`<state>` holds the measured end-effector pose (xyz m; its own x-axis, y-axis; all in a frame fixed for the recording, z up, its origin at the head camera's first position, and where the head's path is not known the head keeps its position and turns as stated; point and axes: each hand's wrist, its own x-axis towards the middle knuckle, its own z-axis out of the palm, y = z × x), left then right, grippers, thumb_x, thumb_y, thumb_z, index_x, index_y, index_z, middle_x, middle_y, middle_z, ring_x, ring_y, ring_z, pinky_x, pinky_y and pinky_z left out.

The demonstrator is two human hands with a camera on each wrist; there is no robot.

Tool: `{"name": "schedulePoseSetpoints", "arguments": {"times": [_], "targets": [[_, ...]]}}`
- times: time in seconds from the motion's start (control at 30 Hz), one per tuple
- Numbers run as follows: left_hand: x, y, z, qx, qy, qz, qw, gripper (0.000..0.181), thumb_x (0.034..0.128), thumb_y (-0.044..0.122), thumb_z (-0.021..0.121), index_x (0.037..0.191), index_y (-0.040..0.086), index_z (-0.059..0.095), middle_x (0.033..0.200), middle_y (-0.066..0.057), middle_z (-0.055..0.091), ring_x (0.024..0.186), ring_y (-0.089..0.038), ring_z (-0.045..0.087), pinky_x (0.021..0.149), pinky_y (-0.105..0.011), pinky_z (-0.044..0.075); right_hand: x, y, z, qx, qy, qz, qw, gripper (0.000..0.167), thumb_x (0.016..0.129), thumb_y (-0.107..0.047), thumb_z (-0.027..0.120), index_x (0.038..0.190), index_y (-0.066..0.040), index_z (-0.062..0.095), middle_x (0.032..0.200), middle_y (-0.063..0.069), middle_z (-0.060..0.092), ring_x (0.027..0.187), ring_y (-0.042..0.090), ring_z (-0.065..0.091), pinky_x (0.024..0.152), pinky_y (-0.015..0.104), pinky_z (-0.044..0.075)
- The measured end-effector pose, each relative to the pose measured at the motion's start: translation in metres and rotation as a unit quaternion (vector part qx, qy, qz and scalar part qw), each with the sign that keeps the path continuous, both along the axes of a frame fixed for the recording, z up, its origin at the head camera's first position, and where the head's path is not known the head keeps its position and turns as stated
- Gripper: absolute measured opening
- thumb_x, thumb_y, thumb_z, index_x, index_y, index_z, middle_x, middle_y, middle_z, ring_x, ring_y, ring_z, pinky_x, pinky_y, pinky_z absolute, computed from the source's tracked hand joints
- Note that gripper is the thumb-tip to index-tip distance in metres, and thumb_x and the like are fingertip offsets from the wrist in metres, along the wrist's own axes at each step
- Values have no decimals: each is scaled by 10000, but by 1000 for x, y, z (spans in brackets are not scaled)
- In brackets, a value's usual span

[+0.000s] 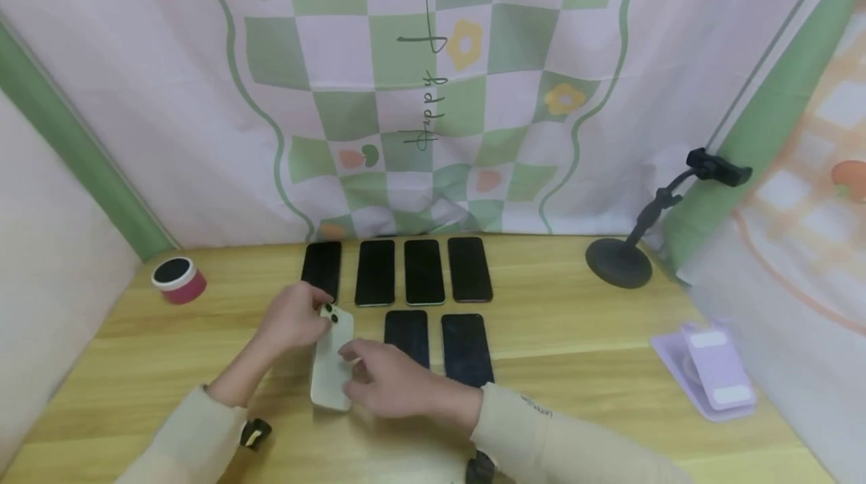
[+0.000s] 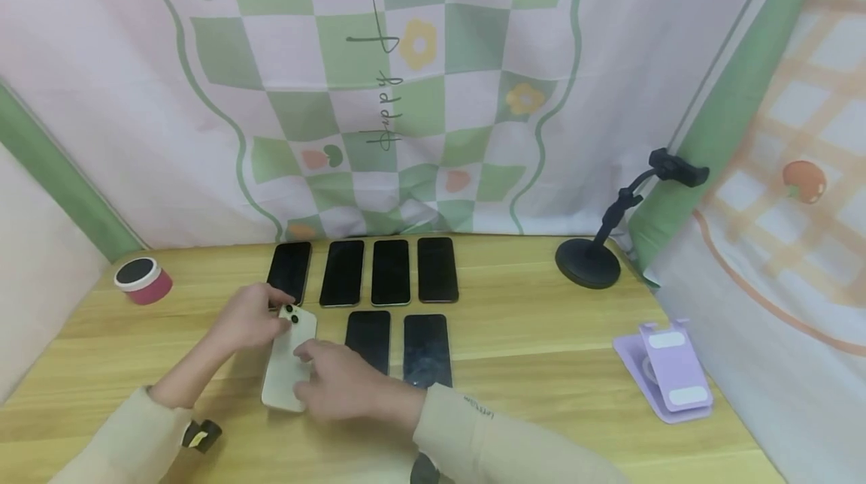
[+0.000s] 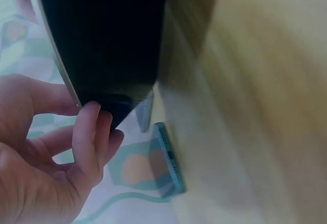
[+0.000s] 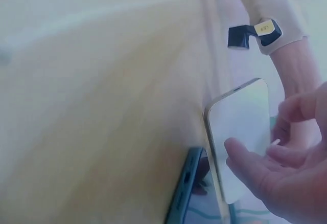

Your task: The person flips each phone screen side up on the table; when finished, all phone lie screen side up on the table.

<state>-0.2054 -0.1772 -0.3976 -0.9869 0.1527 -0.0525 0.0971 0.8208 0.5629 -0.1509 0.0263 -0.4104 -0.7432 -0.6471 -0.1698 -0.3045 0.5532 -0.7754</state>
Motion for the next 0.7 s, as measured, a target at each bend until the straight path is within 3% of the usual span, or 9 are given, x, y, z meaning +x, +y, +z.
{"name": "schedulePoseSetpoints", "arguments": {"times": [0.13,0.2,0.27,0.33,0.4,0.5,0.57,0.63,0.7], "targets": [[-2,7,10,-259,-132,-169,9994,436,724,-51,577,1115,-49,771,567,-4,520,492,-94,243,457,-207,234,1,-2,-1,-713,-973,-593,9909,433,1006,-194,622,1421,-93,548,1399,89,648,1194,222,695,937,309,595],[-2,11,13,-372,-45,-294,9989,406,710,-58,569,1053,-52,785,656,-45,665,474,-80,240,445,-193,244,2,-3,-2,-1119,-1378,-846,9805,433,1002,-146,603,1423,-70,533,1378,123,642,1136,270,715,893,370,628],[-3,16,16,-519,43,-397,9979,236,683,-63,549,796,-25,752,720,-59,673,490,-83,228,447,-196,225,1,-4,-3,-1428,-1701,-1100,9688,439,995,-118,598,1422,-53,523,1353,147,637,1074,314,734,869,412,644],[-3,21,17,-688,156,-504,9962,140,663,-60,540,578,47,571,684,-52,536,516,-96,221,459,-202,203,2,-4,-4,-1702,-1957,-1309,9569,444,987,-97,602,1418,-32,517,1325,172,634,1007,361,747,854,440,651],[-5,26,17,-850,289,-577,9943,239,644,-52,538,533,115,410,702,-30,455,556,-119,253,477,-219,208,2,-5,-6,-1901,-2177,-1476,9459,446,980,-92,605,1412,-25,515,1295,184,639,981,375,753,855,451,651],[-4,32,16,-913,308,-635,9933,109,665,-24,585,611,69,567,794,-58,546,657,-170,487,530,-270,432,5,-6,-8,-2195,-2437,-1658,9300,431,997,-100,599,1408,-16,500,1242,199,652,995,360,746,866,451,651],[-4,35,15,-818,283,-697,9938,140,721,10,640,830,3,726,961,-128,663,759,-221,582,622,-321,518,7,-7,-8,-2359,-2558,-1755,9209,418,1015,-111,593,1407,-13,484,1213,200,656,994,324,740,865,449,653],[-3,38,14,-675,199,-751,9947,322,782,58,683,1084,-30,752,1098,-183,689,807,-251,630,678,-348,556,8,-8,-9,-2394,-2541,-1865,9183,412,1025,-123,602,1401,-16,473,1187,185,657,960,280,736,839,434,658],[-3,40,11,-600,178,-823,9946,342,833,100,702,1149,-26,740,1109,-197,682,769,-239,595,643,-324,512,8,-8,-9,-2295,-2410,-1948,9227,399,1020,-122,619,1380,-23,477,1162,162,655,902,237,737,796,407,663]]}}
